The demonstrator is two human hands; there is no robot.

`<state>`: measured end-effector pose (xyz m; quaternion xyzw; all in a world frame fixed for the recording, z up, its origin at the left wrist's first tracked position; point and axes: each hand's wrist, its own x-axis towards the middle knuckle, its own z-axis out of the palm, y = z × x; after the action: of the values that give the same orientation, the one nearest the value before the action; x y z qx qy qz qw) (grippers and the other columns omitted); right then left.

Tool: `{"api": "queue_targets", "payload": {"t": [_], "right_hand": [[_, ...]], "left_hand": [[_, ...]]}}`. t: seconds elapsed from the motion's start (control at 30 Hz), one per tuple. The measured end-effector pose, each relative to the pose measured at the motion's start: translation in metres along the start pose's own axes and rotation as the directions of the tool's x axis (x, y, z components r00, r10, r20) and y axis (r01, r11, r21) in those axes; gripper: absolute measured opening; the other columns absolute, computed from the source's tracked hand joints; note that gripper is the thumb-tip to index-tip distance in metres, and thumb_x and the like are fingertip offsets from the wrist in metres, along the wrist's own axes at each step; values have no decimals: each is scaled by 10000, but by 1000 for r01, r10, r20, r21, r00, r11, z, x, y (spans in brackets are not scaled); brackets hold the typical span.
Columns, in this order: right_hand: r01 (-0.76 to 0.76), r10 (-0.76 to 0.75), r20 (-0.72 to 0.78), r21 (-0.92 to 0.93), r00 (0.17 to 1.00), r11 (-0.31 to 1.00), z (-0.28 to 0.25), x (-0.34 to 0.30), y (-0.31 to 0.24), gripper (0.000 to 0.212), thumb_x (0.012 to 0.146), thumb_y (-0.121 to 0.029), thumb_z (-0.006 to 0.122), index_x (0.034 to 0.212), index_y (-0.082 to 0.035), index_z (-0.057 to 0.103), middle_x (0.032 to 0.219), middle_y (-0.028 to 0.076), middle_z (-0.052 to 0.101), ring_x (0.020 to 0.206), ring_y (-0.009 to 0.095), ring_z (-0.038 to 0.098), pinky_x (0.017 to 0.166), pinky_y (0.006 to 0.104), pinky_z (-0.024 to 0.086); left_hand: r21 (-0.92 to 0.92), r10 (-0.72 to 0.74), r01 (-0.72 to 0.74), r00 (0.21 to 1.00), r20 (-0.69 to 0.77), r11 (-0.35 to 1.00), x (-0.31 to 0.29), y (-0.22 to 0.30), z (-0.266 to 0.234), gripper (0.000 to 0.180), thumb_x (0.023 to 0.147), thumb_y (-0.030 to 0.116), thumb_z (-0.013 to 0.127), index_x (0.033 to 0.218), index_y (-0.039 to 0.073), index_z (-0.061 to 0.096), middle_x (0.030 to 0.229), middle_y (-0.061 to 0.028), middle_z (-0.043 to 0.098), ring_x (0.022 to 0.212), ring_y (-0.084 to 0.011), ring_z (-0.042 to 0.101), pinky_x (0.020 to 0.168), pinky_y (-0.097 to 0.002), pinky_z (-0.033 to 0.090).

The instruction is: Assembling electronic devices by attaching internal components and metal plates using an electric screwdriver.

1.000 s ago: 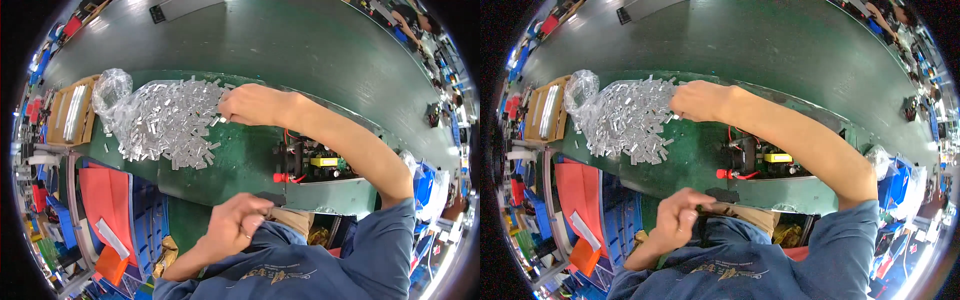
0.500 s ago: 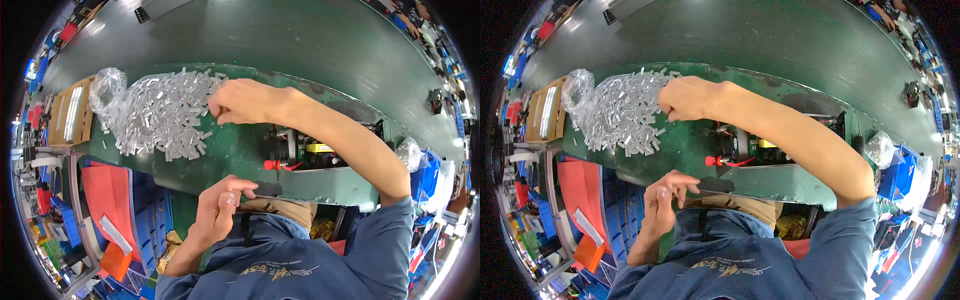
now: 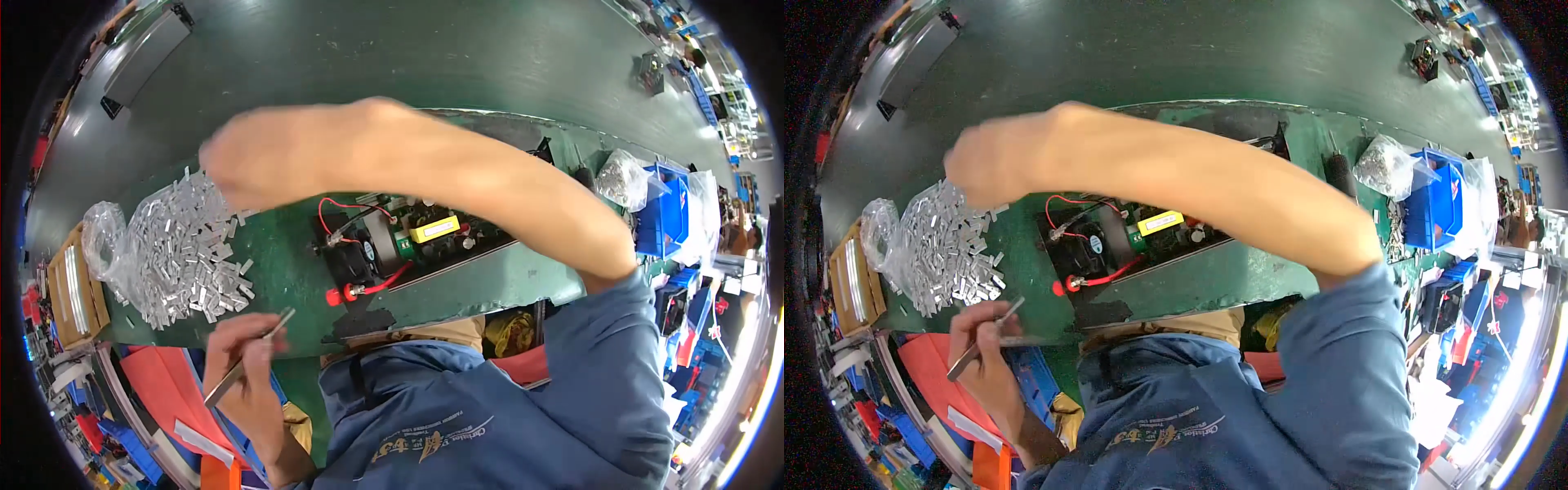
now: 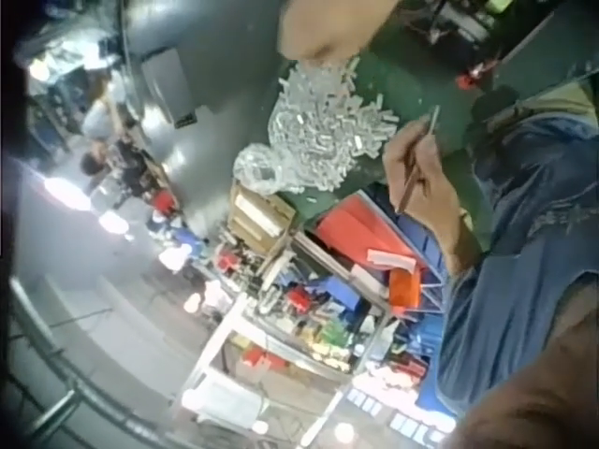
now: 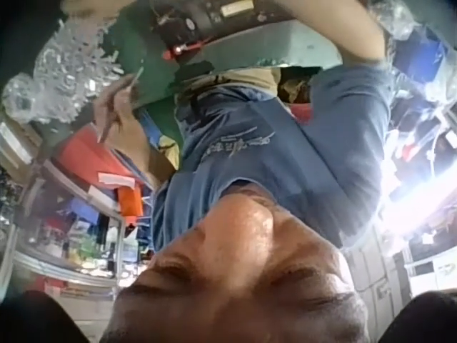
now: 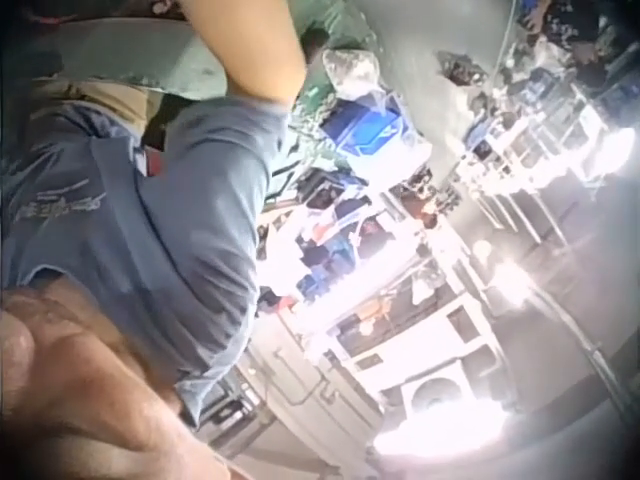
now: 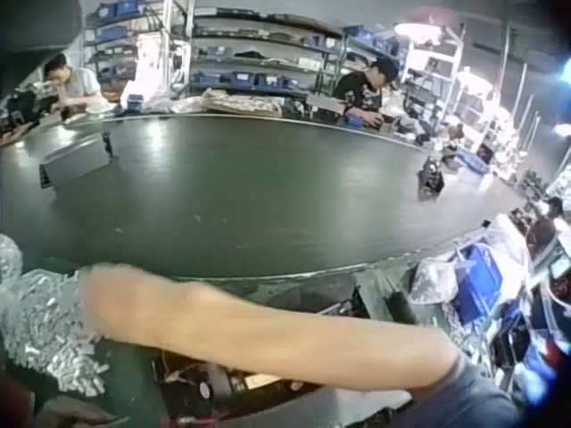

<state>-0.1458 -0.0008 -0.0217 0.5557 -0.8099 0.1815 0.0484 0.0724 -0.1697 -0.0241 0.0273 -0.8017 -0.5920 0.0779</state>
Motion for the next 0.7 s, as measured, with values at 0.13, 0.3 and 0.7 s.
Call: {"api": "queue_targets", "payload": {"t": [0.13, 0.3, 0.7], "right_hand": [[-231, 485, -391, 541, 782, 809, -56, -93, -54, 107, 890, -92, 676, 927, -23, 604, 743, 94, 618, 661, 271, 640, 624, 391, 516], [-508, 893, -97, 793, 439, 336, -25, -203, -142, 155, 920, 53, 714, 1063, 37, 657, 1050, 135, 724, 904, 178, 725, 675, 273, 593], [-340, 946, -128, 912, 299, 231, 10, -239, -157, 228, 945, 47, 689, 1148, 19, 587, 1078, 157, 746, 959, 195, 735, 715, 286, 596]], "left_hand": [[-93, 12, -9, 1000, 24, 996, 7, 28, 17, 354, 843, -101, 741, 1143, -51, 561, 1034, -194, 714, 902, -212, 711, 831, -279, 576], [-394, -38, 179, 940, 339, 902, 20, 43, 70, 271, 952, -105, 629, 1203, -76, 532, 1108, -226, 706, 1044, -254, 714, 946, -319, 572], [-226, -66, 188, 887, 458, 956, 16, 42, 125, 218, 981, 20, 670, 1160, -68, 582, 1055, -170, 704, 951, -223, 718, 877, -345, 608]]}}
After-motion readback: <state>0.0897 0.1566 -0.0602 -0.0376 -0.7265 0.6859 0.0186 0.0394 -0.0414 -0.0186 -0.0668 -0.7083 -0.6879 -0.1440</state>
